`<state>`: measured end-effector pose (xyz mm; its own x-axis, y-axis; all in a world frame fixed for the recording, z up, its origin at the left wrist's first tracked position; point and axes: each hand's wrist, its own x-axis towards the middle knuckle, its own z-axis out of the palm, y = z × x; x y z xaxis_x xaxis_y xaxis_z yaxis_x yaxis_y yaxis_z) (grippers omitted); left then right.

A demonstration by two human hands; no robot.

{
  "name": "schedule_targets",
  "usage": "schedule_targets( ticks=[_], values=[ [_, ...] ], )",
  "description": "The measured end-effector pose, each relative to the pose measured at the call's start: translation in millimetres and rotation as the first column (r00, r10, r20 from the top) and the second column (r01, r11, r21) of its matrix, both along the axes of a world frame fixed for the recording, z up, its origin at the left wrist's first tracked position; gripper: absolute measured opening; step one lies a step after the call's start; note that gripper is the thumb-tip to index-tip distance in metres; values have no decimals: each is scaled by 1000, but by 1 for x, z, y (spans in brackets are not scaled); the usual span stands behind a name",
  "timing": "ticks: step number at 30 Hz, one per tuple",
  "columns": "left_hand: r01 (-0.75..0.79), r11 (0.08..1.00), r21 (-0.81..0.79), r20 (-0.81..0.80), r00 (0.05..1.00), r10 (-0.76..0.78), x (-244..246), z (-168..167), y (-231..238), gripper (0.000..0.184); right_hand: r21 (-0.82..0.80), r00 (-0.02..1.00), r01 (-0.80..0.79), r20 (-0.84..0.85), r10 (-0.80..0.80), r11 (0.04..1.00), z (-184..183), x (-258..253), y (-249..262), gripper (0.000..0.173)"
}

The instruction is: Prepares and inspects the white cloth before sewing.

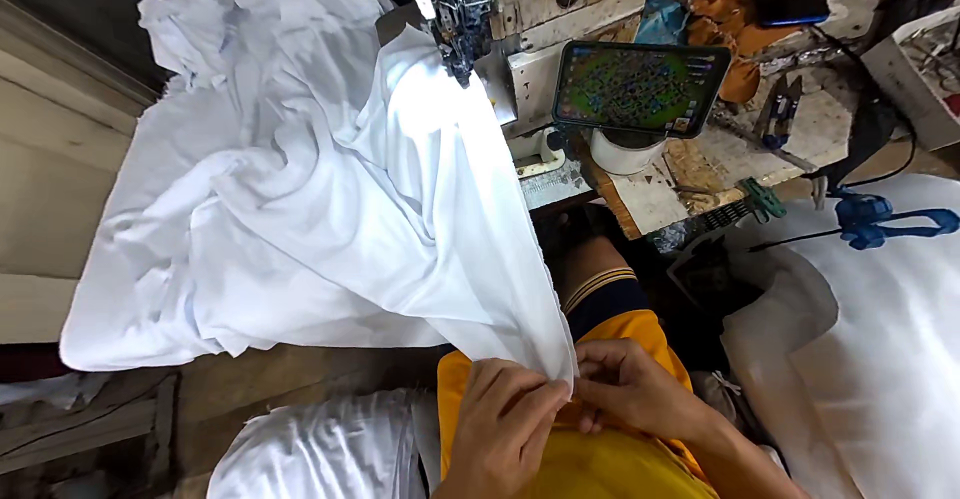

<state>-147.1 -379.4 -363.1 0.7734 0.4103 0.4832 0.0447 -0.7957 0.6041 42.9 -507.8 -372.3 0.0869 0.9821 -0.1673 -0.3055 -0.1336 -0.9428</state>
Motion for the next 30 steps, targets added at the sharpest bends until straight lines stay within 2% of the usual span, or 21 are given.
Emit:
schedule_targets(
  ticks=[4, 8, 13, 17, 22, 26, 30],
  values=[
    [-16, 1000, 18, -34, 999, 16, 0, -14, -3, 14, -13, 1000, -9, 21, 10, 1000, -1, -2, 1, 14],
    [-7, 1000, -19, -54, 999, 6, -2, -11, -5, 14, -13, 999, -33, 26, 33, 999, -2, -1, -3, 17],
    [-3, 1000, 7, -77, 997, 3, -4, -22, -3, 16, -17, 997, -82, -1, 82, 997, -3, 2, -3, 20],
    [-2, 997, -81, -28, 1000, 0, -4, -7, -3, 14, -31, 995, -101, -28, 100, 994, -5, 3, -5, 23],
    [7, 996, 85, -57, 998, -2, -2, -21, -3, 17, 21, 988, -133, -72, 134, 991, -2, 5, -4, 26],
    [29, 992, 119, -86, 996, -18, -1, -24, -1, 20, -3, 976, -154, -155, 151, 988, -1, 9, -7, 33],
    [35, 984, 172, -158, 987, -8, 2, -24, 3, 15, -99, 983, -74, -177, 56, 992, -4, 6, 4, 25]
  ],
)
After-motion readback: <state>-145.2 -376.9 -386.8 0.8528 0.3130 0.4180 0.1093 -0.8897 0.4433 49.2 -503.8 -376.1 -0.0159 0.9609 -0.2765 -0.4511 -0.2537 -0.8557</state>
